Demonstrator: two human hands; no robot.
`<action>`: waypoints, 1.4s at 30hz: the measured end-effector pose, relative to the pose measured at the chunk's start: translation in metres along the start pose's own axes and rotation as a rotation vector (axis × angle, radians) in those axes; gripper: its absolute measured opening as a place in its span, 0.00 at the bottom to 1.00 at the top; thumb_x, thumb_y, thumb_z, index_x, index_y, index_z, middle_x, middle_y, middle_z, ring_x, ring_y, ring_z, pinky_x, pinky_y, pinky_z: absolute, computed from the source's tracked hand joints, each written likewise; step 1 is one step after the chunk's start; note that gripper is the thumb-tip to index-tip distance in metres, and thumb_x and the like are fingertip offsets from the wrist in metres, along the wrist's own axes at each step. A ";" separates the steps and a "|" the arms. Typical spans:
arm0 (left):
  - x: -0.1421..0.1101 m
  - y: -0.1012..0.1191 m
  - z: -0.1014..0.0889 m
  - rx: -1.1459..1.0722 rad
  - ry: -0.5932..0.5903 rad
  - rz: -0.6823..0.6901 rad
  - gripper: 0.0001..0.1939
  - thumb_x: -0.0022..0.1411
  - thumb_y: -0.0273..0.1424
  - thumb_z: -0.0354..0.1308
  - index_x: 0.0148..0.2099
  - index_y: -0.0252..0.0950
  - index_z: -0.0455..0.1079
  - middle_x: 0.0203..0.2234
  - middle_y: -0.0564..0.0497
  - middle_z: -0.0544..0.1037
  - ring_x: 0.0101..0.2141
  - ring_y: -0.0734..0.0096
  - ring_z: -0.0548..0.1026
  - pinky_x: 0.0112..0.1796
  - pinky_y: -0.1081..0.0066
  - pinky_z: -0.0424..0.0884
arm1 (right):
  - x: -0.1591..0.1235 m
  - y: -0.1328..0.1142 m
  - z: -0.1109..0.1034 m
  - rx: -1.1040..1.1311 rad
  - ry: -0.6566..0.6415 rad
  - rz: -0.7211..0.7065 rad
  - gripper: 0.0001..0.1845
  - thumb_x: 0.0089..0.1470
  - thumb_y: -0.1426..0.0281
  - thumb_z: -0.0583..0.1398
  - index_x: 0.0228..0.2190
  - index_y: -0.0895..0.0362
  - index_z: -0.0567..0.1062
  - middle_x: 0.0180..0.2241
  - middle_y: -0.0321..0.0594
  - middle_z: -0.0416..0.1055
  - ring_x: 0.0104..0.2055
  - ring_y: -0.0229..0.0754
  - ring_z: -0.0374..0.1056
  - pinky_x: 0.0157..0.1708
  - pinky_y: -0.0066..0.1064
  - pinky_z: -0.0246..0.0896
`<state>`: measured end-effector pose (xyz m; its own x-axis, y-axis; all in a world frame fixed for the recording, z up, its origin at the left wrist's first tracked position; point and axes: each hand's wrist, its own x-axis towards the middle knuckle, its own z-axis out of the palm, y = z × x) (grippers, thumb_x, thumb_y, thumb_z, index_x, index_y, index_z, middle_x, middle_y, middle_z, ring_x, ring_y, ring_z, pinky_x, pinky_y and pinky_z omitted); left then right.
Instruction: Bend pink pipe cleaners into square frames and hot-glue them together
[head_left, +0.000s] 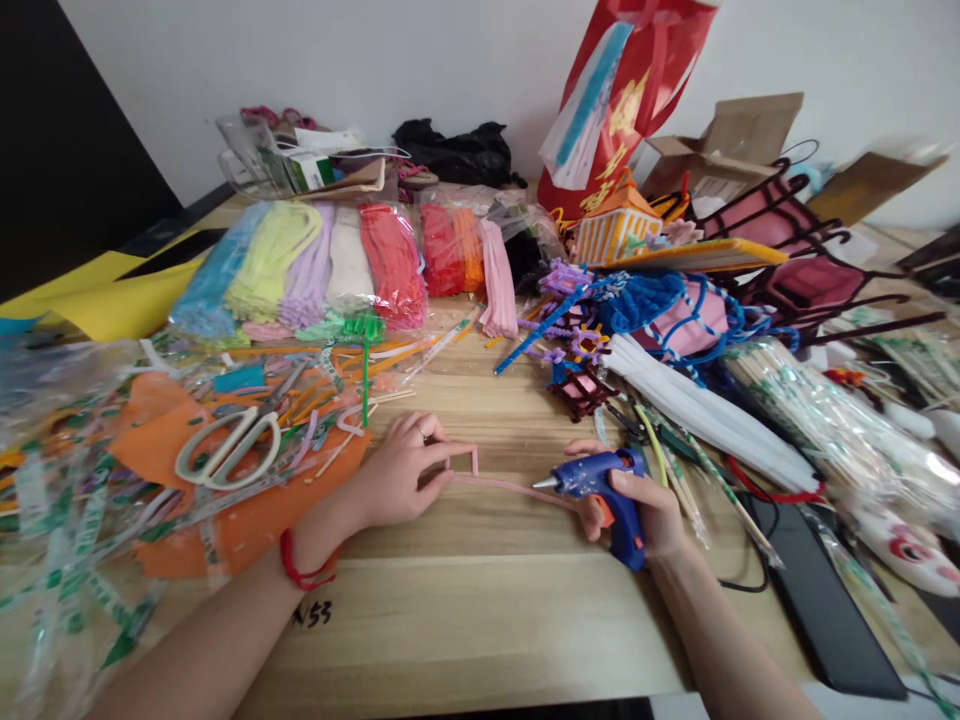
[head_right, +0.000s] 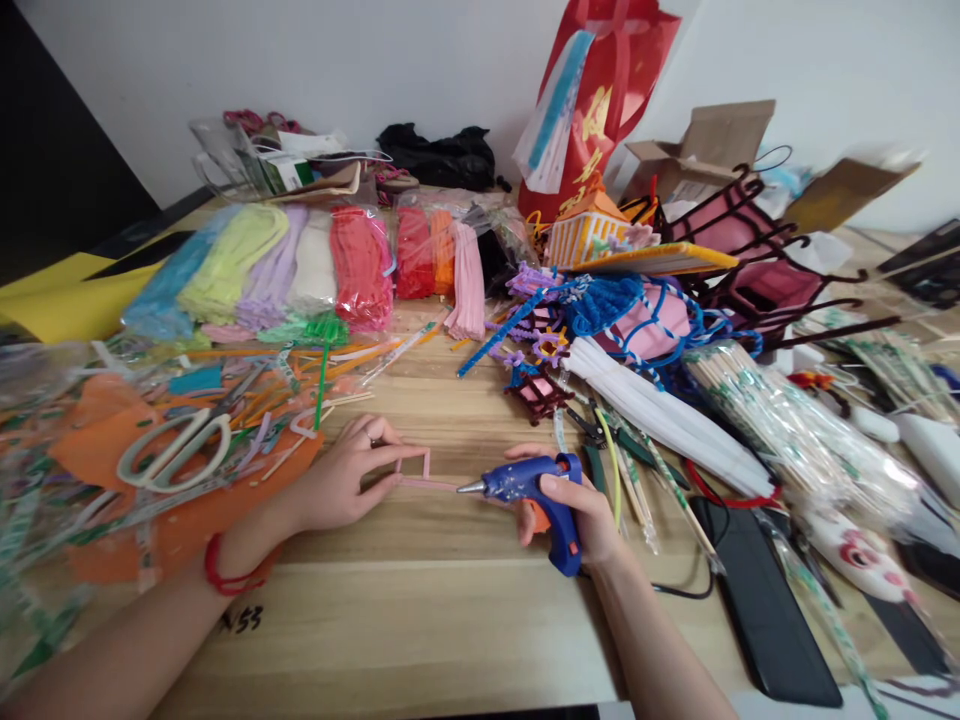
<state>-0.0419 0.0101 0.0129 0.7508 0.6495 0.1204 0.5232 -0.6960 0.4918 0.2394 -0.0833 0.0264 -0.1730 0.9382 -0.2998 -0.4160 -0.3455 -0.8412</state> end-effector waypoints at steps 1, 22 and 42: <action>0.000 0.000 0.000 0.000 0.000 -0.001 0.20 0.61 0.28 0.51 0.54 0.45 0.68 0.38 0.48 0.64 0.44 0.62 0.63 0.49 0.58 0.61 | 0.000 -0.001 0.001 -0.022 0.005 -0.005 0.27 0.45 0.60 0.61 0.45 0.62 0.68 0.17 0.41 0.73 0.17 0.42 0.68 0.17 0.28 0.58; 0.000 0.001 -0.001 -0.004 0.010 0.007 0.19 0.61 0.28 0.51 0.54 0.45 0.68 0.37 0.48 0.65 0.43 0.62 0.63 0.48 0.57 0.62 | 0.002 -0.001 0.002 -0.153 0.157 0.000 0.27 0.45 0.60 0.64 0.44 0.63 0.71 0.21 0.43 0.75 0.21 0.44 0.71 0.19 0.30 0.65; 0.001 0.002 -0.002 -0.004 0.018 0.005 0.19 0.61 0.28 0.52 0.54 0.45 0.69 0.37 0.48 0.66 0.43 0.62 0.63 0.48 0.58 0.62 | 0.002 0.004 0.002 -0.103 0.196 -0.016 0.22 0.43 0.63 0.64 0.39 0.63 0.72 0.13 0.37 0.69 0.11 0.37 0.61 0.10 0.25 0.57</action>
<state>-0.0409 0.0101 0.0154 0.7459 0.6516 0.1378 0.5181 -0.6977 0.4947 0.2353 -0.0831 0.0235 0.0142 0.9330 -0.3595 -0.3221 -0.3361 -0.8850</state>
